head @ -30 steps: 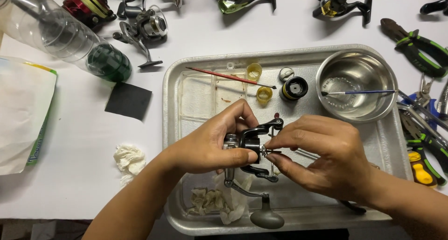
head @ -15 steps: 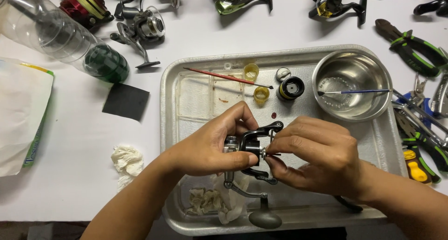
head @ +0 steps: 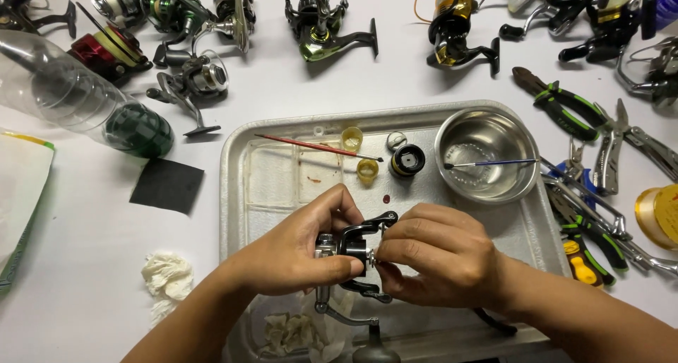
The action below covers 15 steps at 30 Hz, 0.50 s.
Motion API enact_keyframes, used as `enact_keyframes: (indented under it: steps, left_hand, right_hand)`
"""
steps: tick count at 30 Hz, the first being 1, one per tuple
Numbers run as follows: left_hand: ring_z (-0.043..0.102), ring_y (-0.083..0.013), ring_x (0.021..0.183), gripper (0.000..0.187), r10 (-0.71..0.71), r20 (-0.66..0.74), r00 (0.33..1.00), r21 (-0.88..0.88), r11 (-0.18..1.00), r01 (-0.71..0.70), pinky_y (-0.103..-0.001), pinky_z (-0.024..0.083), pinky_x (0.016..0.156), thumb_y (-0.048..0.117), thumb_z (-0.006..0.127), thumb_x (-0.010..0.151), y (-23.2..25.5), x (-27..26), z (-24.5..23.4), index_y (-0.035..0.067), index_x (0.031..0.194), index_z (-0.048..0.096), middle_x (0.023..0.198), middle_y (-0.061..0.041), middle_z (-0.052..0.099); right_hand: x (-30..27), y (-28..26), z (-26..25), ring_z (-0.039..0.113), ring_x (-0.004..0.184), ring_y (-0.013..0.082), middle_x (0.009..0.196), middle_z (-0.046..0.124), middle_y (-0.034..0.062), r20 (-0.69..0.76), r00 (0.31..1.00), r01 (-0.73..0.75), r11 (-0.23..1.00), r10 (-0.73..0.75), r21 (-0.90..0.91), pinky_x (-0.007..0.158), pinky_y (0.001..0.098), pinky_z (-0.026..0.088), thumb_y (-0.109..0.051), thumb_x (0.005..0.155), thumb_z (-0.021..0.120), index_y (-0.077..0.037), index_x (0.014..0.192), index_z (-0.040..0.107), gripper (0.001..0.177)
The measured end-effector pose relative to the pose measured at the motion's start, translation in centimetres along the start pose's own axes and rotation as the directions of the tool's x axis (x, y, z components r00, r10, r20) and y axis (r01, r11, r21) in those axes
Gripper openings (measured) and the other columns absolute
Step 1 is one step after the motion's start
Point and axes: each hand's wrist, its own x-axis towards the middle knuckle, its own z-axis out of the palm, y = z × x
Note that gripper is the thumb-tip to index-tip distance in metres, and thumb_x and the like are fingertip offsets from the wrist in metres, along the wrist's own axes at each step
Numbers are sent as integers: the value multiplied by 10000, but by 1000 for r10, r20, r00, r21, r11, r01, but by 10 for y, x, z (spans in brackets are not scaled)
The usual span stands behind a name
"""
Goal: The person disassembles a fishing reel on a metal tray, using a screwdriver to remove screws and a wrench to loosen the handle. They remove the handle and other small components, placing them on the tray.
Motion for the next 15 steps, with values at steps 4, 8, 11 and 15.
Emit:
enact_keyframes:
  steps: [4, 8, 11, 15]
  left_hand:
    - [519, -116, 878, 386, -10, -4, 1000, -41, 999, 10, -288, 449, 797, 304, 724, 818, 3, -1, 1, 119, 1087, 516, 941, -9, 560]
    - [507, -114, 889, 376, -18, 0, 1000, -77, 997, 18, -280, 450, 791, 293, 730, 835, 2, 0, 3, 122, 1090, 512, 949, -12, 546]
    - [504, -116, 899, 385, -32, -12, 999, -79, 996, 31, -279, 450, 792, 313, 731, 833, 2, 0, 4, 124, 1090, 516, 966, -14, 548]
    - [521, -131, 907, 416, -60, -15, 998, -103, 993, 58, -283, 481, 786, 382, 721, 830, 2, -1, 5, 126, 1086, 516, 982, -34, 563]
  right_hand:
    - [-2, 1, 0, 602, 607, 242, 796, 664, 119, -7, 999, 44, 999, -45, -26, 559, 338, 532, -50, 891, 684, 16, 825, 643, 102]
    - [-4, 2, 0, 604, 613, 258, 818, 671, 129, -6, 998, 64, 998, -64, -28, 568, 342, 535, -95, 921, 654, 11, 854, 665, 126]
    - [-3, 1, 2, 609, 606, 236, 785, 664, 117, -20, 999, 46, 998, -47, -37, 562, 332, 530, -83, 911, 657, 3, 846, 660, 109]
    - [-4, 1, 2, 628, 610, 221, 759, 660, 114, -23, 999, 39, 998, -41, -45, 568, 329, 545, -68, 900, 672, 7, 852, 660, 90]
